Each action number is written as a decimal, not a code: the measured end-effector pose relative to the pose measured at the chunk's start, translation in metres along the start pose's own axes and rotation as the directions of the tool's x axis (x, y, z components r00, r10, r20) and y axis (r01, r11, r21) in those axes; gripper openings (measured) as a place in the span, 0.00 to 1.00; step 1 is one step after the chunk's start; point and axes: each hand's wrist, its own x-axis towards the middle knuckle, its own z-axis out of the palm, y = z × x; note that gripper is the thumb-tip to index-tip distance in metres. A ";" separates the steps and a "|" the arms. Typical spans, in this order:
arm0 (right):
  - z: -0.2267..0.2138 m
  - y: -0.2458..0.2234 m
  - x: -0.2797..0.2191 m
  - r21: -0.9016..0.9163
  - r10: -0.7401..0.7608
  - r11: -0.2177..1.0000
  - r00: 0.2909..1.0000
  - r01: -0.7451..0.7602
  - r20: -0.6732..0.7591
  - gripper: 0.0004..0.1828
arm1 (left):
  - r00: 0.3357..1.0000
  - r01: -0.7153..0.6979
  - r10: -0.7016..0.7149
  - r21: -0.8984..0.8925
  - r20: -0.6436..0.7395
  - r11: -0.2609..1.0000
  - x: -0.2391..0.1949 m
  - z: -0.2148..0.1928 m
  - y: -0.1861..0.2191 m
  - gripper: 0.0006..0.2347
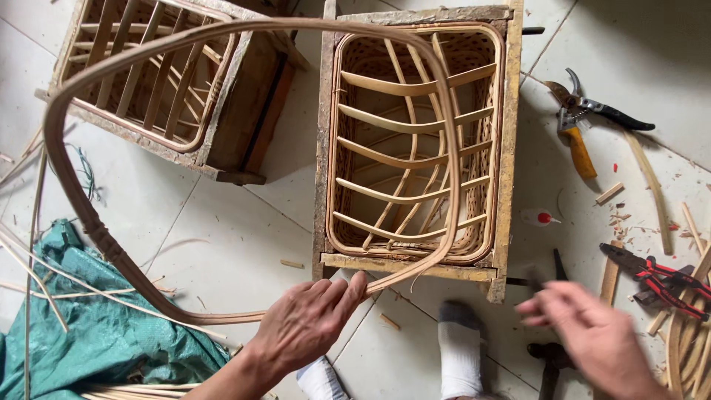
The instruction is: The person applies glue to the rim of a rectangular wooden basket frame and then inserts a curved bamboo strip into the glued groove. The person uses a knife to trim the strip and secures it in place.
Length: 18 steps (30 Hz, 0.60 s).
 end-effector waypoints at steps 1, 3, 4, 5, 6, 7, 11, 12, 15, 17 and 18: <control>-0.011 0.006 0.008 -0.050 0.023 0.998 0.991 -0.030 -0.134 0.16 | 1.000 -0.008 0.008 -0.008 -0.024 1.000 -0.001 0.000 0.000 0.20; -0.027 0.013 0.012 -0.539 -0.023 0.830 0.956 -0.146 -0.294 0.16 | 0.997 -0.022 0.020 -0.024 -0.071 0.999 -0.002 -0.001 0.002 0.20; -0.030 0.012 0.012 -0.722 -0.082 0.657 0.932 -0.216 -0.353 0.15 | 0.999 -0.035 0.035 -0.022 -0.012 0.999 -0.002 -0.002 0.006 0.19; -0.028 0.008 0.010 -0.755 -0.288 0.654 0.906 -0.051 -0.311 0.13 | 0.998 -0.049 0.050 -0.020 0.049 0.999 0.000 -0.003 0.011 0.18; -0.022 0.001 0.006 -0.780 -0.482 0.617 0.835 0.109 -0.265 0.12 | 0.992 -0.062 0.064 -0.020 0.109 0.998 0.003 -0.005 0.016 0.17; -0.014 -0.009 0.005 -0.792 -0.664 0.536 0.725 0.291 -0.183 0.10 | 0.991 -0.067 0.072 -0.042 0.116 0.997 0.005 -0.008 0.022 0.17; 0.043 -0.059 -0.003 -0.506 -0.951 0.147 0.263 0.850 0.165 0.18 | 0.985 -0.127 0.133 -0.061 0.107 0.990 0.009 -0.029 0.040 0.18; 0.056 -0.070 0.000 -0.455 -0.919 0.116 0.270 0.883 0.289 0.17 | 0.983 -0.155 0.158 -0.044 0.093 0.987 0.010 -0.035 0.039 0.19; 0.076 -0.094 0.006 -0.318 -0.846 0.131 0.274 0.939 0.458 0.16 | 0.985 -0.121 0.125 -0.037 0.118 0.992 0.000 -0.048 0.032 0.18; 0.085 -0.098 0.010 -0.193 -0.857 0.211 0.276 0.958 0.435 0.15 | 0.987 -0.102 0.106 -0.039 0.117 0.994 -0.014 -0.050 0.026 0.17; 0.089 -0.097 0.011 -0.104 -0.877 0.265 0.284 0.959 0.387 0.13 | 0.988 -0.093 0.097 -0.042 0.117 0.995 -0.024 -0.048 0.023 0.17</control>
